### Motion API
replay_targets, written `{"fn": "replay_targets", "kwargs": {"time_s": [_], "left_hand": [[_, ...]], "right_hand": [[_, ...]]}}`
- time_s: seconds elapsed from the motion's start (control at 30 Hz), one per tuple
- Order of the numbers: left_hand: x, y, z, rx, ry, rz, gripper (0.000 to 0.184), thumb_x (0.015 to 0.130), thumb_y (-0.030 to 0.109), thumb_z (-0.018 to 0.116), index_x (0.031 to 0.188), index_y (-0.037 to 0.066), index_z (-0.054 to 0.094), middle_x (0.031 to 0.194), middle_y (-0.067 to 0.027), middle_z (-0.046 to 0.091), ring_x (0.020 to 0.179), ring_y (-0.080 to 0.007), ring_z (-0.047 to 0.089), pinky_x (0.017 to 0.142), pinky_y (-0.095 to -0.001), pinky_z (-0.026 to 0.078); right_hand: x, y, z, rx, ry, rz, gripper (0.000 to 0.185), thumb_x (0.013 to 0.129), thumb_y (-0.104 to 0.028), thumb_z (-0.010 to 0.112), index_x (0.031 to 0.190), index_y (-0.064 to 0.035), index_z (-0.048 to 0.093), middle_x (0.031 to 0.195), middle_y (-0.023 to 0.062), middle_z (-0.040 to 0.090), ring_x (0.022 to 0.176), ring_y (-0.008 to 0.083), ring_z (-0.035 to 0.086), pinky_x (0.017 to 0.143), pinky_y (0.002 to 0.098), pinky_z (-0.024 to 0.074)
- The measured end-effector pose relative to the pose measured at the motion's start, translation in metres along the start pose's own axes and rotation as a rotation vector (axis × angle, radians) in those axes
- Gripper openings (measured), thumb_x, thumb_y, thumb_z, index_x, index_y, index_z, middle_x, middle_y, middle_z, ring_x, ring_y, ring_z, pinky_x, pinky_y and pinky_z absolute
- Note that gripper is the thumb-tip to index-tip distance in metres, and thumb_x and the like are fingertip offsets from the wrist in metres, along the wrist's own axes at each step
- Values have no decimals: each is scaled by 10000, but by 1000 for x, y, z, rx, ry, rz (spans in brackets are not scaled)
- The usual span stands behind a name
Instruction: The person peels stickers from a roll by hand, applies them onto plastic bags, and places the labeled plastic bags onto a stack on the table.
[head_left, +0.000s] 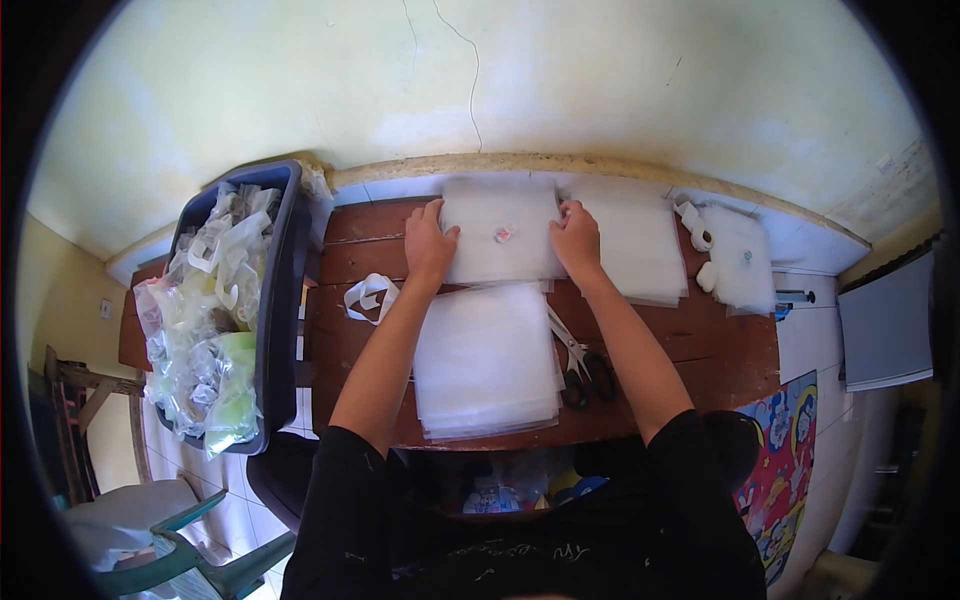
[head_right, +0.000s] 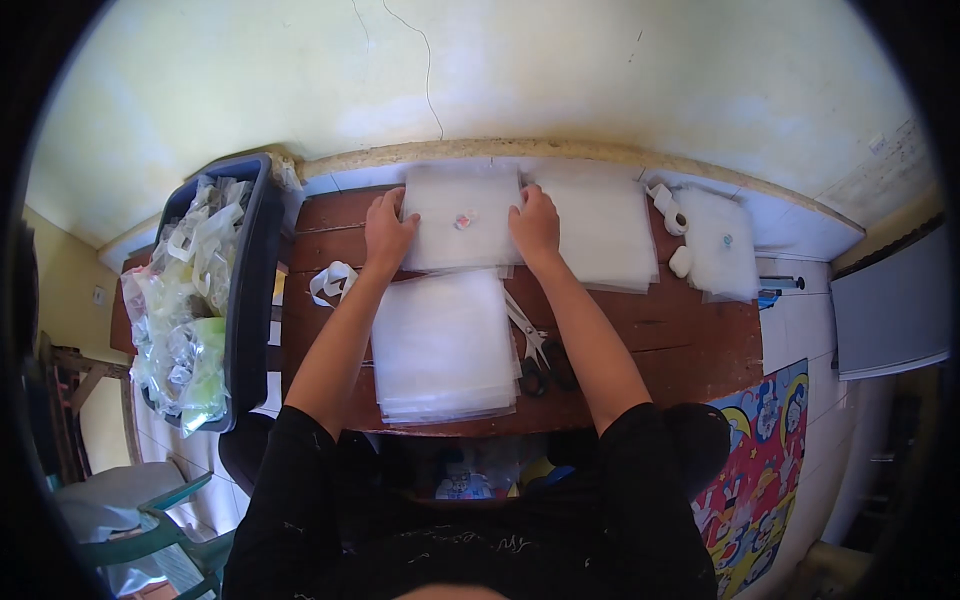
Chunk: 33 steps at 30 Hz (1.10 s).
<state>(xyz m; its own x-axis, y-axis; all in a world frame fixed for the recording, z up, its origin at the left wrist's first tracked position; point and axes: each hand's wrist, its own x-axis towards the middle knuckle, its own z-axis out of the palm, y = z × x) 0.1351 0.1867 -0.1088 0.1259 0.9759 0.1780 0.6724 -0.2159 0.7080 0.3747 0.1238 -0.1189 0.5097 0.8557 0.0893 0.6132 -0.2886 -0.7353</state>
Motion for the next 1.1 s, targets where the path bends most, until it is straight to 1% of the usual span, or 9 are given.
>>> {"fn": "replay_targets", "kwargs": {"time_s": [0.03, 0.07, 0.13, 0.37, 0.57, 0.67, 0.73, 0.83, 1.1], "left_hand": [[-3, -2, 3, 112, 135, 170, 492, 779, 141, 728, 1253, 110, 601, 1164, -139, 630, 1141, -303, 561, 962, -404, 445], [-6, -5, 5, 113, 134, 171, 492, 779, 141, 728, 1253, 110, 601, 1164, -139, 630, 1141, -303, 561, 962, -404, 445], [-10, -12, 10, 188, 50, 276, 434, 833, 206, 680, 1253, 125, 608, 1363, -158, 519, 1293, -342, 435, 1044, -440, 373], [-9, -38, 20, 210, 6, 349, 400, 866, 215, 643, 1247, 96, 611, 1408, -212, 478, 1307, -374, 434, 1077, -453, 352], [-43, -4, -25, -3, 1, 282, 347, 861, 165, 657, 1178, 27, 630, 1295, -240, 558, 1220, -373, 515, 1020, -425, 413], [-73, 9, -53, -12, -115, 284, 269, 849, 161, 678, 1077, 20, 675, 1139, -216, 649, 1068, -348, 615, 934, -417, 473], [-100, 18, -76, -49, -247, 187, 241, 861, 184, 678, 1035, 19, 699, 1001, -161, 709, 924, -285, 683, 843, -363, 516], [-125, 6, -100, -99, -265, 205, 224, 860, 190, 685, 1007, 22, 712, 920, -135, 725, 838, -245, 694, 779, -331, 525], [-160, -17, -158, -23, -110, 15, 220, 802, 137, 719, 1002, 46, 717, 865, -123, 727, 794, -243, 700, 739, -346, 528]], "right_hand": [[-8, -4, 0, -59, 106, -176, 260, 794, -172, 679, 1005, -23, 651, 1043, 193, 650, 1006, 350, 619, 880, 408, 507], [-15, -8, 0, -118, 212, -353, 277, 805, -170, 674, 1041, -30, 636, 1132, 200, 614, 1089, 355, 580, 922, 414, 488], [-18, 1, 10, -129, 131, -408, 264, 813, -166, 667, 1035, -27, 635, 1173, 204, 583, 1135, 363, 542, 954, 420, 466], [-28, 4, 16, -212, 34, -485, 269, 837, -164, 651, 1061, -15, 643, 1214, 205, 578, 1169, 369, 521, 1021, 415, 426], [-55, -15, 3, -118, 74, -505, 225, 824, -153, 658, 1001, -13, 653, 1173, 204, 597, 1137, 359, 539, 987, 414, 439], [-79, -31, -2, -50, -23, -517, 178, 817, -151, 658, 950, -33, 653, 1081, 166, 620, 1056, 335, 575, 918, 411, 479], [-99, -39, 1, -17, -40, -553, 165, 815, -145, 654, 936, -33, 649, 1036, 164, 627, 1018, 339, 585, 893, 416, 484], [-123, -55, 7, 32, -111, -600, 143, 813, -134, 643, 913, -33, 647, 965, 168, 639, 958, 351, 602, 854, 424, 490], [-171, -97, 31, 190, -357, -635, 126, 815, -123, 619, 853, -9, 656, 831, 187, 676, 785, 358, 651, 737, 428, 518]]}}
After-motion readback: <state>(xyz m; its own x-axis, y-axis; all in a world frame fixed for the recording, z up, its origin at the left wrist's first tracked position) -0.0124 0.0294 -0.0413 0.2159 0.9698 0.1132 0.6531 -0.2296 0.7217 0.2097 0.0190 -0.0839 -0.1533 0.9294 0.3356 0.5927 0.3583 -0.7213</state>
